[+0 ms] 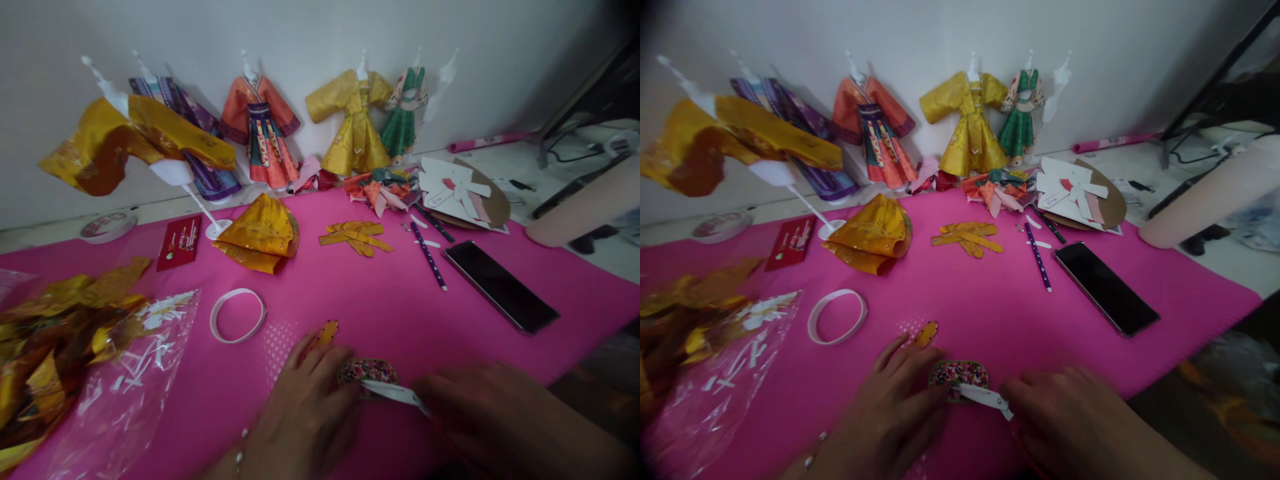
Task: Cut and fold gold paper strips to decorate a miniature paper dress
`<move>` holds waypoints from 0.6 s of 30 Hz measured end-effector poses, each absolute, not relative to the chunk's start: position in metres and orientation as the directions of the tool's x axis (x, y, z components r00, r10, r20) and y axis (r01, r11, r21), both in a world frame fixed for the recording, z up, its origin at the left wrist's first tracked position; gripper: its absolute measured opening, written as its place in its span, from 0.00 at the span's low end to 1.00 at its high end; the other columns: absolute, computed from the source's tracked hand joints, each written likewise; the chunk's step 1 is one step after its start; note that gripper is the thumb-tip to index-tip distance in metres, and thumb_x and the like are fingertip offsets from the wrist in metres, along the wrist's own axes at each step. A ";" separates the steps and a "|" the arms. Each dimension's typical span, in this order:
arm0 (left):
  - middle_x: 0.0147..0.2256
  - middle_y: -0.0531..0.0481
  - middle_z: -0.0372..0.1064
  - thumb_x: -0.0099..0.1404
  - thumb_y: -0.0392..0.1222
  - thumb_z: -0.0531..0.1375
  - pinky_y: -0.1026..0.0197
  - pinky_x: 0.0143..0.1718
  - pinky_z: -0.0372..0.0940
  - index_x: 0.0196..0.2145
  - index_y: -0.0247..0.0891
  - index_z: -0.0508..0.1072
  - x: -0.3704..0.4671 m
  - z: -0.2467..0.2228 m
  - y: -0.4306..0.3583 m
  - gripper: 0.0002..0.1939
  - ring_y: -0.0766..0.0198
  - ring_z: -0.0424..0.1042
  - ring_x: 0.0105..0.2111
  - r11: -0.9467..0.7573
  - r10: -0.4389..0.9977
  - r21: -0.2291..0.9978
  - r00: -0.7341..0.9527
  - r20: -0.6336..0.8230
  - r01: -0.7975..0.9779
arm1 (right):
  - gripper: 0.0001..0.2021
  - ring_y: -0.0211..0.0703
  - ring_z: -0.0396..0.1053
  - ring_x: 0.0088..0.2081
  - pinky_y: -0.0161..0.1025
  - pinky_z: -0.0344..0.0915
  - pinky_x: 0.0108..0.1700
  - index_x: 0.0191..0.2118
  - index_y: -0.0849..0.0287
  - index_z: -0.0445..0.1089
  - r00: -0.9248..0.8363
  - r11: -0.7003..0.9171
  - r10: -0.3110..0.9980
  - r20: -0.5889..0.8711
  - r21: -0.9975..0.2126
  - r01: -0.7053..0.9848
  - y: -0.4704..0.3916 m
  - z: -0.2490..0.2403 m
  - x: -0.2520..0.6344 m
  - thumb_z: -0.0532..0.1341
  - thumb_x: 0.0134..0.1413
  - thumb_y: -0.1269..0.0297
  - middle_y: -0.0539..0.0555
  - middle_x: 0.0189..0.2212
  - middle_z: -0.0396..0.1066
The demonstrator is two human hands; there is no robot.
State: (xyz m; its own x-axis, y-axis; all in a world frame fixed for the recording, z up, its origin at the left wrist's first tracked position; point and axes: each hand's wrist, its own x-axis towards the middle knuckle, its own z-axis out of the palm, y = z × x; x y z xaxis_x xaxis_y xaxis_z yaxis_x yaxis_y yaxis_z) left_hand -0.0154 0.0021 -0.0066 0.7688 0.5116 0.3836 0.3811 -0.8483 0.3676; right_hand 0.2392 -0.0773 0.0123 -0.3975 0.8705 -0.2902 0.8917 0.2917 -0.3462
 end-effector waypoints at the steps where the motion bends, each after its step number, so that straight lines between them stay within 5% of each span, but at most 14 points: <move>1: 0.48 0.43 0.75 0.67 0.34 0.56 0.41 0.55 0.66 0.40 0.40 0.78 -0.015 -0.006 0.002 0.10 0.54 0.74 0.47 -0.848 0.512 0.364 0.771 0.379 0.384 | 0.11 0.44 0.72 0.24 0.41 0.41 0.24 0.37 0.50 0.67 -0.396 0.294 0.871 -0.291 -0.338 0.894 -0.077 0.013 0.239 0.57 0.52 0.76 0.46 0.28 0.75; 18: 0.48 0.42 0.75 0.67 0.34 0.57 0.38 0.56 0.65 0.40 0.39 0.78 -0.017 -0.006 0.002 0.09 0.51 0.73 0.49 -0.842 0.525 0.366 0.761 0.382 0.397 | 0.12 0.44 0.72 0.23 0.41 0.41 0.24 0.37 0.50 0.66 -0.413 0.323 0.870 -0.268 -0.322 0.890 -0.078 0.016 0.242 0.56 0.53 0.77 0.46 0.27 0.74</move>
